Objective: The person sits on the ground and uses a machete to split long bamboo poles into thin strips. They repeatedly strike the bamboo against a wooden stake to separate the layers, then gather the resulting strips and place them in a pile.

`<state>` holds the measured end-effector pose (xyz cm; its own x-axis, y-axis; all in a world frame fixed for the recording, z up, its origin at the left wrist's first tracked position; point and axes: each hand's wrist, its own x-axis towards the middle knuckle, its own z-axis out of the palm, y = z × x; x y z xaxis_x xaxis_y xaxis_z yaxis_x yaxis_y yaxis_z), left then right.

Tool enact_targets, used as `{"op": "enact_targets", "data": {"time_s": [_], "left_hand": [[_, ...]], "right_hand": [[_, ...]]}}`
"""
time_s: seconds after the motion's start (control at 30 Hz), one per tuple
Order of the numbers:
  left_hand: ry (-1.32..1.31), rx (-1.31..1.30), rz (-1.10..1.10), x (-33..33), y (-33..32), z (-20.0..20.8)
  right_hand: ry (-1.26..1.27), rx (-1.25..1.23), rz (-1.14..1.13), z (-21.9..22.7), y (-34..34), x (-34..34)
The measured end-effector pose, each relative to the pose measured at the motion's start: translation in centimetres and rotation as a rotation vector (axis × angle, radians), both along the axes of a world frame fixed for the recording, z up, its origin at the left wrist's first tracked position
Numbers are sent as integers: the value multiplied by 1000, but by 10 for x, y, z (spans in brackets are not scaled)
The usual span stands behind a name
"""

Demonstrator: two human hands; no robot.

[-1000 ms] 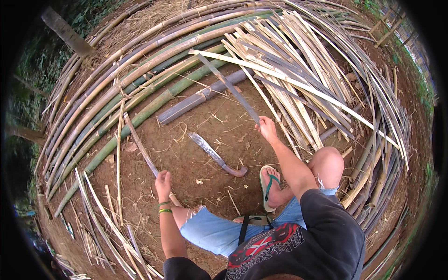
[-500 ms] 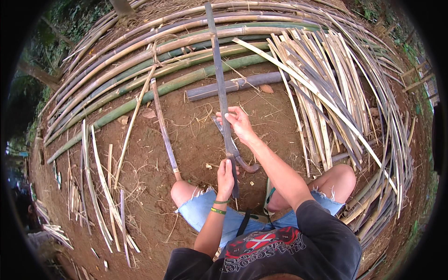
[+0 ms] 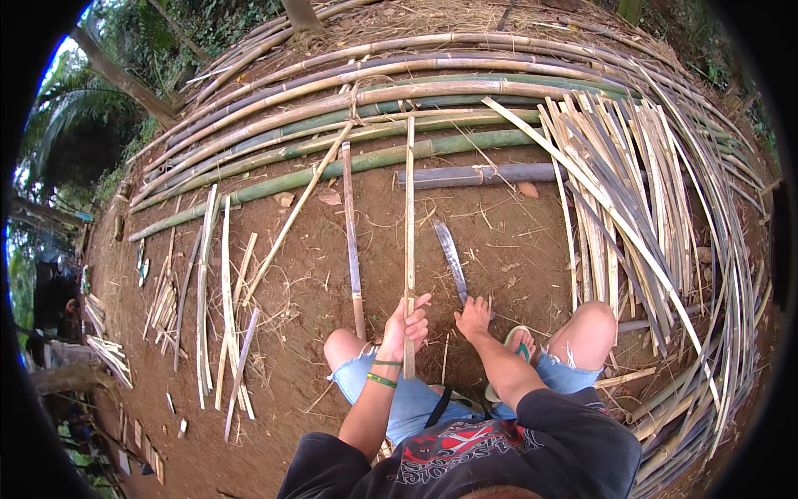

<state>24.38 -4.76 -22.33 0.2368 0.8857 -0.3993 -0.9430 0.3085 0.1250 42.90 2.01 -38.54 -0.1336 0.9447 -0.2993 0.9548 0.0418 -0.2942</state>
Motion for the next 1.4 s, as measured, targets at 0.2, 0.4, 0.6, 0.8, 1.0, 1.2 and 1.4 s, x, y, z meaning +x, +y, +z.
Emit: {"op": "enact_targets", "data": {"time_s": [0.2, 0.4, 0.6, 0.8, 1.0, 1.2, 1.4], "left_hand": [[-172, 9, -53, -15, 4, 16], [-159, -92, -17, -27, -22, 22], [-120, -136, -48, -18, -23, 16], [120, -170, 11, -14, -42, 11], [587, -161, 6, -2, -47, 34], [728, -164, 24, 8, -59, 60], [778, -247, 43, 34, -54, 83]], "right_hand": [[59, -41, -42, -42, 19, 1], [-16, -36, -89, -25, 11, -13], [-81, -74, -36, -44, 23, 6], [2, -182, -152, -1, 25, -8], [456, -320, -422, 52, 54, 3], [1103, -256, -302, 135, 39, 25], [1005, -237, 14, 195, 33, 66]]}}
